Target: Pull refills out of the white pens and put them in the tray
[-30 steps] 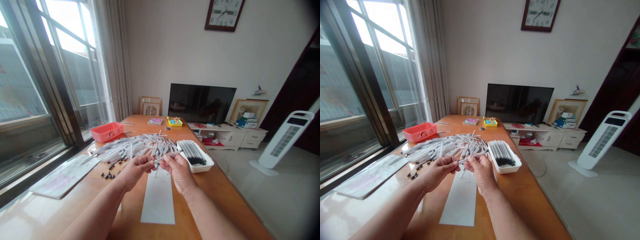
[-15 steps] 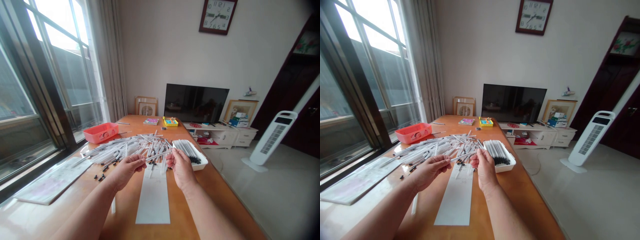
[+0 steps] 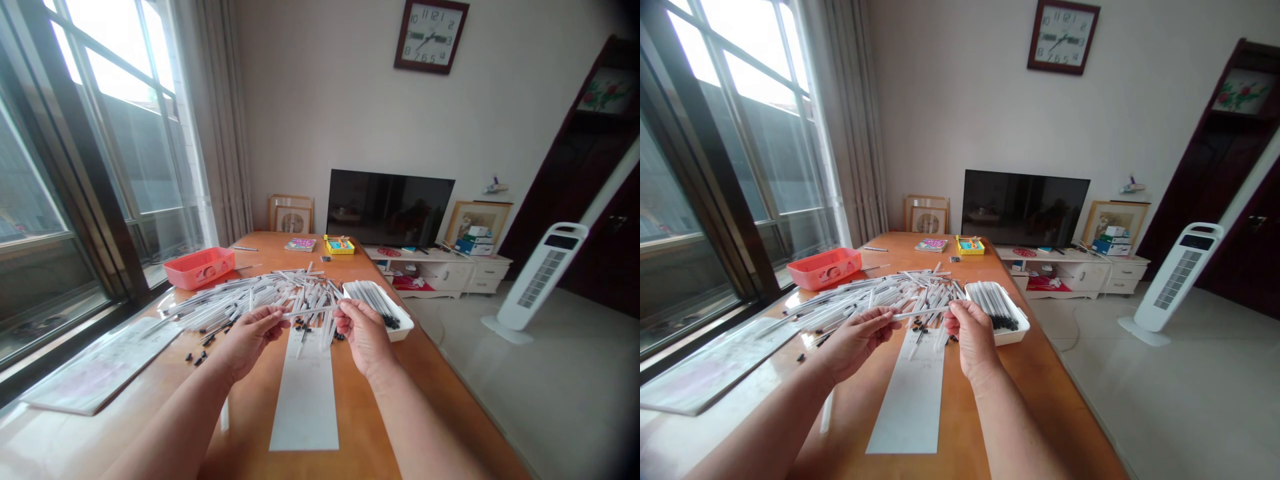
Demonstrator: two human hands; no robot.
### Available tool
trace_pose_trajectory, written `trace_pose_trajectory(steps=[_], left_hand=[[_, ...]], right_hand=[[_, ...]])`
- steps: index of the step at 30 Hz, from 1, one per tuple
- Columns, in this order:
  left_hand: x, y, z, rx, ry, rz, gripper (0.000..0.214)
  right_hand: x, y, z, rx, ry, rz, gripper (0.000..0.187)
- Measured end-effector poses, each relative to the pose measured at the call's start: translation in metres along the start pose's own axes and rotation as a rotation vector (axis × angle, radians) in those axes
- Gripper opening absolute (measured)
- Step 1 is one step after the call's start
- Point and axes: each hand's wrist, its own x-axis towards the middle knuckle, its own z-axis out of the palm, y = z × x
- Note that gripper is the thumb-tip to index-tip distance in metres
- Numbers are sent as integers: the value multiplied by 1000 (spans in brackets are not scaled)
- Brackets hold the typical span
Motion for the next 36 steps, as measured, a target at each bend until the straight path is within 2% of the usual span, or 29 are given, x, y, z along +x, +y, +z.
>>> trace_pose_trajectory(steps=[3,7,9,13,16,18,21,23,30,36], left_hand=[[1,-1,-1,-34,48,10,37],[4,-2,-5,94,133,51,49],[6,-4,-8,167,154,71,52],[9,-5,-14,237,193,87,53],[11,-6,-17,267,216,91,53],[11,-6,-19,278,221,87,53],[12,-5,-20,294,228,85,51],[12,-4,-20,298,229,86,51],[10,0,-17,293,216,75,52],[9,1,-17,303,216,71,52]], right_hand=[[1,1,-2,-13,-10,2,29],[9,-7,-10,-18,28,-64,27],[16,-15,-21,-32,115,-136,25],[38,-30,-53,-152,406,-284,28],[52,-33,-80,-340,568,-416,29],[58,-32,-94,-566,637,-453,29],[61,-31,-105,-899,698,-395,31],[60,-31,-108,-1007,713,-348,29],[54,-34,-105,-1184,731,-229,21],[56,-30,-107,-1243,714,-166,20]])
